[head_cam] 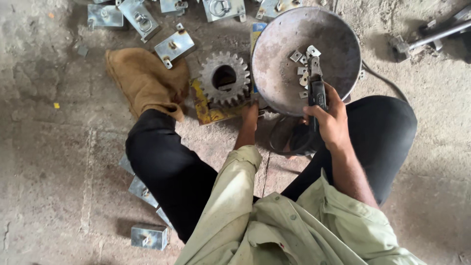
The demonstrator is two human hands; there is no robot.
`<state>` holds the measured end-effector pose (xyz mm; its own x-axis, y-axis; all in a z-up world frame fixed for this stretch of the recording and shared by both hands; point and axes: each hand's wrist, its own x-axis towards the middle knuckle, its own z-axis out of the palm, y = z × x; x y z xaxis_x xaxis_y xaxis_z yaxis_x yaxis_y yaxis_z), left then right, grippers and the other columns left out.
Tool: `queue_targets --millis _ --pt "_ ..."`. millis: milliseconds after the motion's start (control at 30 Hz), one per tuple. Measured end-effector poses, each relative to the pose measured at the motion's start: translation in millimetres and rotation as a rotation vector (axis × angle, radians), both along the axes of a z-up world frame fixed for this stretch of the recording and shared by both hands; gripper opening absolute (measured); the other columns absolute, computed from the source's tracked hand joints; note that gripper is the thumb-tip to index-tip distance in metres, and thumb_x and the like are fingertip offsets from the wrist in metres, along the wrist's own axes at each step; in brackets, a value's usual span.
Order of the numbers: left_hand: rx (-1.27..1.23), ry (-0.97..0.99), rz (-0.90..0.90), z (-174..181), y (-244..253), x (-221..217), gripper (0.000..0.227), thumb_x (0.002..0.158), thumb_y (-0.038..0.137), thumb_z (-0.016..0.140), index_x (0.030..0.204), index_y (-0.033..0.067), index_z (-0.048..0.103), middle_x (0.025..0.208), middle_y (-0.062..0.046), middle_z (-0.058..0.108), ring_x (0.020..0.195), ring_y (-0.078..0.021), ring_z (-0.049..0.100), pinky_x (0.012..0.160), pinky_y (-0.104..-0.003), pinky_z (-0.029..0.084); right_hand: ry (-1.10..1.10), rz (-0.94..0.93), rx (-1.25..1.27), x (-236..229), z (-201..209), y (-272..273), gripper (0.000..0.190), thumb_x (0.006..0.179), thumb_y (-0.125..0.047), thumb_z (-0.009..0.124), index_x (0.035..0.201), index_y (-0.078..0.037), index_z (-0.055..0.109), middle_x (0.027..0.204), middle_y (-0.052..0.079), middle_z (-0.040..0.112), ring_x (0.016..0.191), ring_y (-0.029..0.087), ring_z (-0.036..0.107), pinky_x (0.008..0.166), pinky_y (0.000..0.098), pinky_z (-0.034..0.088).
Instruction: The person sits on the floor and uses a handheld welding torch to attach small metal brackets to rectangular metal plates. They pick up plates from a pile, place them on a gear-shaped jig, weld the brackets, and then move the finished plates to a separate pile.
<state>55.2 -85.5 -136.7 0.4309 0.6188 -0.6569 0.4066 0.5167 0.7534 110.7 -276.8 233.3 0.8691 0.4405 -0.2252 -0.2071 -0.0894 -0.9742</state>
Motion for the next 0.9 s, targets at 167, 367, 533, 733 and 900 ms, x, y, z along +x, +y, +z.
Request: queue_targets --millis 167,367,533,733,900 --pt "0.124 0.056 -0.042 -6.0 6.1 3.2 0.038 0.09 0.026 0.066 0.115 -0.0019 0.073 0.093 -0.019 0.075 0.072 -0.0318 0.072 0.053 -0.042 0.056 0.016 -0.036 0.057 -3.3 -0.5 -3.1 0.069 0.081 0.004 0.063 0.148 0.01 0.047 0.102 0.01 0.062 0.078 0.016 0.064 0.068 0.0287 0.055" --pt "-0.242 0.045 -0.052 -9.2 13.8 7.1 0.04 0.089 0.032 0.069 0.115 0.002 0.069 0.096 -0.017 0.074 0.082 -0.034 0.073 0.06 -0.045 0.058 0.057 -0.036 0.036 -5.3 -0.6 -0.7 0.074 0.079 0.002 0.065 0.149 0.009 0.043 0.1 0.01 0.062 0.079 0.017 0.065 0.067 0.0297 0.057" --pt "-0.123 0.062 -0.154 -12.6 6.2 6.4 0.041 0.09 0.033 0.074 0.114 0.0005 0.069 0.097 -0.021 0.073 0.085 -0.0355 0.071 0.065 -0.046 0.056 0.045 -0.04 0.019 -5.7 -1.8 -0.3 0.077 0.078 0.001 0.065 0.151 0.01 0.042 0.101 0.011 0.062 0.079 0.017 0.065 0.067 0.0296 0.056" --pt "0.395 0.157 -0.445 -15.6 -6.1 -16.3 0.044 0.09 0.035 0.08 0.112 -0.0013 0.069 0.098 -0.025 0.072 0.09 -0.0372 0.068 0.071 -0.047 0.055 0.028 -0.051 0.021 -4.1 -6.3 -5.0 0.078 0.077 0.002 0.063 0.152 0.011 0.041 0.099 0.012 0.06 0.077 0.019 0.067 0.066 0.0303 0.059" --pt "0.036 0.425 -0.56 -19.4 -25.1 -92.1 0.039 0.088 0.029 0.069 0.111 -0.0028 0.072 0.097 -0.029 0.076 0.088 -0.0443 0.076 0.074 -0.054 0.057 0.018 -0.077 0.121 -0.6 -8.9 -10.9 0.075 0.079 0.003 0.064 0.151 0.01 0.042 0.103 0.013 0.063 0.08 0.019 0.067 0.068 0.0312 0.06"
